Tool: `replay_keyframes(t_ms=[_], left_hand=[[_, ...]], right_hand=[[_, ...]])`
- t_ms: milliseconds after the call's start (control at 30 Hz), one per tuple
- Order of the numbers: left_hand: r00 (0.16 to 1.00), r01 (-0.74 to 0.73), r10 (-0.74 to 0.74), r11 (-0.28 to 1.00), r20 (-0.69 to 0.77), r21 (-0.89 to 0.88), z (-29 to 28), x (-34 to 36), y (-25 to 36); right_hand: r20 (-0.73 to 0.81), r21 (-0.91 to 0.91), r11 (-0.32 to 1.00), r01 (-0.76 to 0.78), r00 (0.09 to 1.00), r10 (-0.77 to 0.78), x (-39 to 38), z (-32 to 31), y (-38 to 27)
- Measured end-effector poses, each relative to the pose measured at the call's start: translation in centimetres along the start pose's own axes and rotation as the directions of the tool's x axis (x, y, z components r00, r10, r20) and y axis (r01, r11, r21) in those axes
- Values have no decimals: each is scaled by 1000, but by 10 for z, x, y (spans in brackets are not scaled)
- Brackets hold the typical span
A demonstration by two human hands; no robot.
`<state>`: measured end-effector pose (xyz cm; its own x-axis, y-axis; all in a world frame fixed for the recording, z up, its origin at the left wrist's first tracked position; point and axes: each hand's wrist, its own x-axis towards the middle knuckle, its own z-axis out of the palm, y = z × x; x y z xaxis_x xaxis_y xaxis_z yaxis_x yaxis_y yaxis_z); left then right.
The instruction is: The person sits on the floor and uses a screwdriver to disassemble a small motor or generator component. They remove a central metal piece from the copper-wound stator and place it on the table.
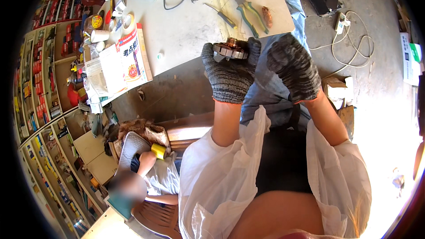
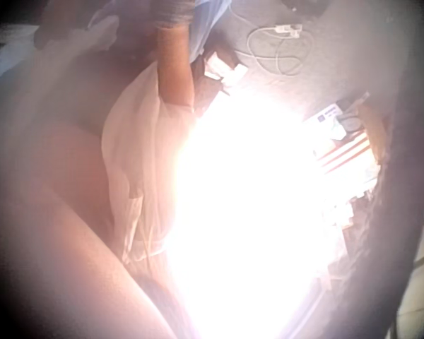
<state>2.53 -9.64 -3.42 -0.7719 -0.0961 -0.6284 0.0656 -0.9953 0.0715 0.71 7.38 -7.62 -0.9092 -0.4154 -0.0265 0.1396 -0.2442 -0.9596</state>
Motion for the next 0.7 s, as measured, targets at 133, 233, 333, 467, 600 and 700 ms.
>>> replay_keyframes(t_ms=[133,233,333,467,600,700], left_hand=[[966,78,-104,990,236,115,-17,6,3],[938,82,-157,967,310,240,-19,7,4],[915,67,-156,968,372,242,-17,7,4],[879,-46,-180,890,442,454,-29,10,5],[848,-117,-206,826,489,551,-30,7,-1],[847,-117,-182,853,499,509,-31,5,4]], right_hand=[[-4,768,640,-31,999,54,10,-3,-17],[-18,771,636,-2,1000,24,15,-2,-36],[-72,798,603,-4,992,101,16,-1,-49],[6,814,581,-6,1000,2,13,3,-70],[127,913,397,-90,990,-66,18,-8,-67],[4,886,464,-24,999,45,18,-5,-78]])
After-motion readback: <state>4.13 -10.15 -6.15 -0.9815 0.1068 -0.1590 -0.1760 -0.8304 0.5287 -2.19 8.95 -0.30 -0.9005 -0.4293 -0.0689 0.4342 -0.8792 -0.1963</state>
